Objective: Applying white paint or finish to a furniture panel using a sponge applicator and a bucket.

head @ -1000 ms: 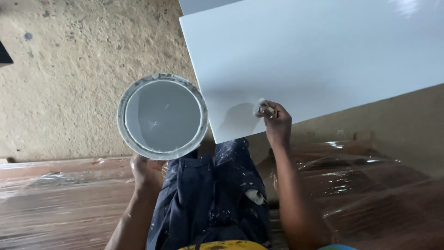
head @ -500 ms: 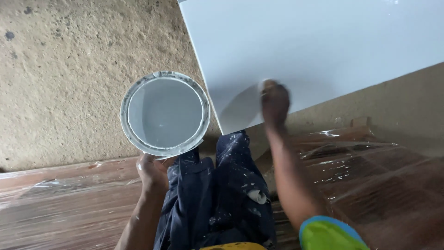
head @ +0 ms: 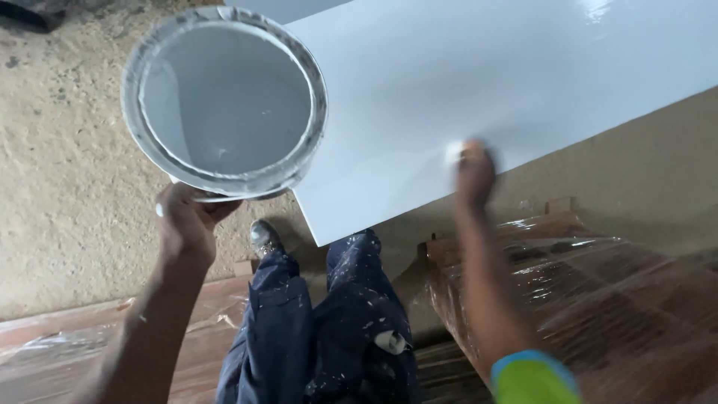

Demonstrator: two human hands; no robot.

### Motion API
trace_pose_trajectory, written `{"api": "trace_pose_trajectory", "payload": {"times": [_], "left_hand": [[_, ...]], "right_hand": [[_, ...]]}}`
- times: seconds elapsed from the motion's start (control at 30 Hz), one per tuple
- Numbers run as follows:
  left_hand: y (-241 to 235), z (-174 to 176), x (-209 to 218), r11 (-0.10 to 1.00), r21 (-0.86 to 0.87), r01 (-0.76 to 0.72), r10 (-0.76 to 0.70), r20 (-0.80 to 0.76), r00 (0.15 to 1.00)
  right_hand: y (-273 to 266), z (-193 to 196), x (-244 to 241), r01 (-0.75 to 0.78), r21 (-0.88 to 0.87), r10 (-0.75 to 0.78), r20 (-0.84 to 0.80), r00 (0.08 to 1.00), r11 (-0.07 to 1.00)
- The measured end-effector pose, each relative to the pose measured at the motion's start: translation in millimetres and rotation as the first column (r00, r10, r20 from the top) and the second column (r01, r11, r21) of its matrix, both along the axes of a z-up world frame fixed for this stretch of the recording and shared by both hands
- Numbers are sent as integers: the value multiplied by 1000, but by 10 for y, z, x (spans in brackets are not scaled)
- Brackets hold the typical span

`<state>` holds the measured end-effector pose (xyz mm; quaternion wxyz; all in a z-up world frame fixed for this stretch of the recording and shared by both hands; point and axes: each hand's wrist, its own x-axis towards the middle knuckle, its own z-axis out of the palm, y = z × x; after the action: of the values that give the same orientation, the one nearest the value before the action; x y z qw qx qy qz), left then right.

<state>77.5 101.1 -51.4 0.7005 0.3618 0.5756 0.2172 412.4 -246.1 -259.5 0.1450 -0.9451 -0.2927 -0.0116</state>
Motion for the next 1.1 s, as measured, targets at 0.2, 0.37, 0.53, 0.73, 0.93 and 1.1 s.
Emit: {"api": "trace_pose_trajectory", "payload": {"times": [0.2, 0.37, 0.53, 0.73, 0.93, 1.1], "left_hand": [[232, 248, 311, 998, 27, 58, -57, -29, 998], [283, -254, 141, 997, 79, 2, 4, -73, 997], [203, -216, 156, 998, 54, -25, 34, -161, 986], [78, 92, 298, 999, 44, 10, -6, -83, 997], [36, 129, 462, 998, 61, 28, -25, -43, 999], [61, -95, 478, 999, 41, -14, 16, -46, 999]], "right_hand": [[-526, -163, 1016, 245, 138, -241, -43, 969, 960], [866, 108, -1445, 136, 168, -89, -260, 961, 976], [1966, 725, -3144, -150, 199, 242, -610, 754, 968], [1020, 430, -1551, -76, 79, 103, -445, 889, 994], [-612, -78, 1461, 80, 11, -80, 131, 988, 997], [-327, -382, 969, 125, 159, -130, 20, 991, 979]]}}
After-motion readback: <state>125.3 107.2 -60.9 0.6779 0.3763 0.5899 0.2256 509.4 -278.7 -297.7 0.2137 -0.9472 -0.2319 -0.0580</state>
